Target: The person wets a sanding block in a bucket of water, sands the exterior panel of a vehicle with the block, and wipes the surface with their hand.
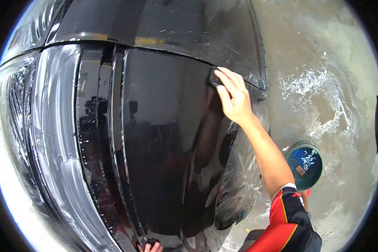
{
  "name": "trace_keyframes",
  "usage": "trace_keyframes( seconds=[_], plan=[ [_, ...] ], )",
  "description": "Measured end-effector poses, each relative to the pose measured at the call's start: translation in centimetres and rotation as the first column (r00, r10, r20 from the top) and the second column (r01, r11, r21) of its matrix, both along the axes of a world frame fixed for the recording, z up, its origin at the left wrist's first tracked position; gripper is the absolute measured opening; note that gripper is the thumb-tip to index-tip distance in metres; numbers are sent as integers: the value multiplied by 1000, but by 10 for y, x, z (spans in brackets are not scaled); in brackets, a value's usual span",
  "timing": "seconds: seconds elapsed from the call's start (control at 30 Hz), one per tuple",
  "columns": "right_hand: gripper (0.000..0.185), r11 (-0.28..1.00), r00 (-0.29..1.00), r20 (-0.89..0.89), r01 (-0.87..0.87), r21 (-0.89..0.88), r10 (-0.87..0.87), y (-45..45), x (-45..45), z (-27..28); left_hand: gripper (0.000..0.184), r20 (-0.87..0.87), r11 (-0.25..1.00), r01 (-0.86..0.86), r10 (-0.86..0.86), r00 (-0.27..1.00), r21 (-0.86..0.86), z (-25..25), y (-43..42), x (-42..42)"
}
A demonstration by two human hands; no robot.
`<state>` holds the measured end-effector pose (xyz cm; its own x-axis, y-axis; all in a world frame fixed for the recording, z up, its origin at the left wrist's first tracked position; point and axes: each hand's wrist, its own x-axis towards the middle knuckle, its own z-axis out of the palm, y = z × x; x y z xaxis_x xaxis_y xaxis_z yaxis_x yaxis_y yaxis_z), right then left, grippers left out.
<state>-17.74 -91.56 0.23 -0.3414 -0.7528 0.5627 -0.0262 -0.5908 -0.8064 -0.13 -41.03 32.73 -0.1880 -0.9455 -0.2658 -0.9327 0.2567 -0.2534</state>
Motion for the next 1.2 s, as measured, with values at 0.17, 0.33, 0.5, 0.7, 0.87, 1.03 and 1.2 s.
trace_keyframes(
  seconds=[0.17,0.33,0.5,0.7,0.87,1.03,1.2],
  plan=[
    [37,1000,1000,2,-9,-26,9,-1,1,2,43,23,999,45,-46,999,31,5,-4,-2],
    [37,987,998,46,46,154,-53,9,3,-7,45,-49,982,-190,191,980,18,2,35,18],
    [41,952,993,70,70,298,-95,100,39,46,46,73,994,100,-103,992,44,3,-10,0],
    [31,845,962,126,147,514,-243,12,24,9,46,79,998,20,-25,997,64,7,-4,-2],
    [41,958,994,87,32,287,-59,117,48,83,45,10,998,63,-63,998,22,1,-11,-1],
    [39,947,984,103,109,302,-146,27,30,75,43,-46,1000,-16,17,999,9,7,-6,-8],
    [39,960,993,78,66,272,-90,62,35,74,41,-79,1000,27,-28,996,-15,1,-19,-10]
  ],
)
